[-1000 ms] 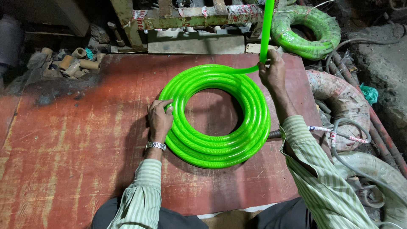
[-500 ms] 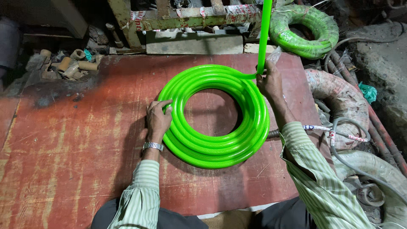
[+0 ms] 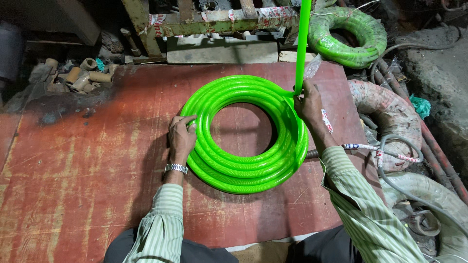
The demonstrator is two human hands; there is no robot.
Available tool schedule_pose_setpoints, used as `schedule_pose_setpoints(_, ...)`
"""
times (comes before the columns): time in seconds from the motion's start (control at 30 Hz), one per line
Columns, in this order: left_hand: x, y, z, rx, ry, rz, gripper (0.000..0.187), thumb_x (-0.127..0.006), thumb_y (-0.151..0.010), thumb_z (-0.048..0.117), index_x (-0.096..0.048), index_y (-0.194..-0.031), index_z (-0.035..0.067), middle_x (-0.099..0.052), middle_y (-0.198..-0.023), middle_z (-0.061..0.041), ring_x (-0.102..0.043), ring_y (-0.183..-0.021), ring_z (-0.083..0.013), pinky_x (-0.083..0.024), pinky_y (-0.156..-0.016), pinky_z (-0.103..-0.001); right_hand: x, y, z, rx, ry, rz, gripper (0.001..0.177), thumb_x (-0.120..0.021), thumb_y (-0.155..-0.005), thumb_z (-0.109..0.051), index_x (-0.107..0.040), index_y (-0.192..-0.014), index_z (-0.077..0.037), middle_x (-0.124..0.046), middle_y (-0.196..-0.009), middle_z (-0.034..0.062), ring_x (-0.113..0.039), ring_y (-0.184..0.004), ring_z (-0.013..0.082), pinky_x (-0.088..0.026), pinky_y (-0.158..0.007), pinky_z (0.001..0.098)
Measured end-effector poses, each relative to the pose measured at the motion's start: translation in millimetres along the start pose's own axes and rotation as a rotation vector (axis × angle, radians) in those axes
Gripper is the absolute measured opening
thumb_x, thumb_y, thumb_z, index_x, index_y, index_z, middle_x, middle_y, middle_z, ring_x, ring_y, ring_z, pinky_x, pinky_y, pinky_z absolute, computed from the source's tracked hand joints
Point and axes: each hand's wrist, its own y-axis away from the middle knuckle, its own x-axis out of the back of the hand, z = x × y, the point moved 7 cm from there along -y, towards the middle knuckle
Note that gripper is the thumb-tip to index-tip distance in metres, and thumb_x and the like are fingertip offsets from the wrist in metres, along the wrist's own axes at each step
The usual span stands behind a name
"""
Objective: The person coils a green hose by hand into a circular bundle on a wooden surface in a workshop area.
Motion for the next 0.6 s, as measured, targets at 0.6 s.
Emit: schedule_pose_setpoints(0.6,-7.3,0.5,2.3,-0.202,-0.097,0.092,0.038,-0.065,-0.084,0.006,-0.076,-0.117,0.02,-0.063,-0.11,-0.008,-0.059,-0.109,-0.031,-0.043,-0.103,-0.042,120.9,-37.1,-106.8,0.122,-0.437,0.171,0.05,-0.063,-0.107,-0.023,-0.039,-0.144,0.001,-0.065,-0.123,0.0239,-0.068,-0.113,0.0315,-0.064,-0.096,0.0458)
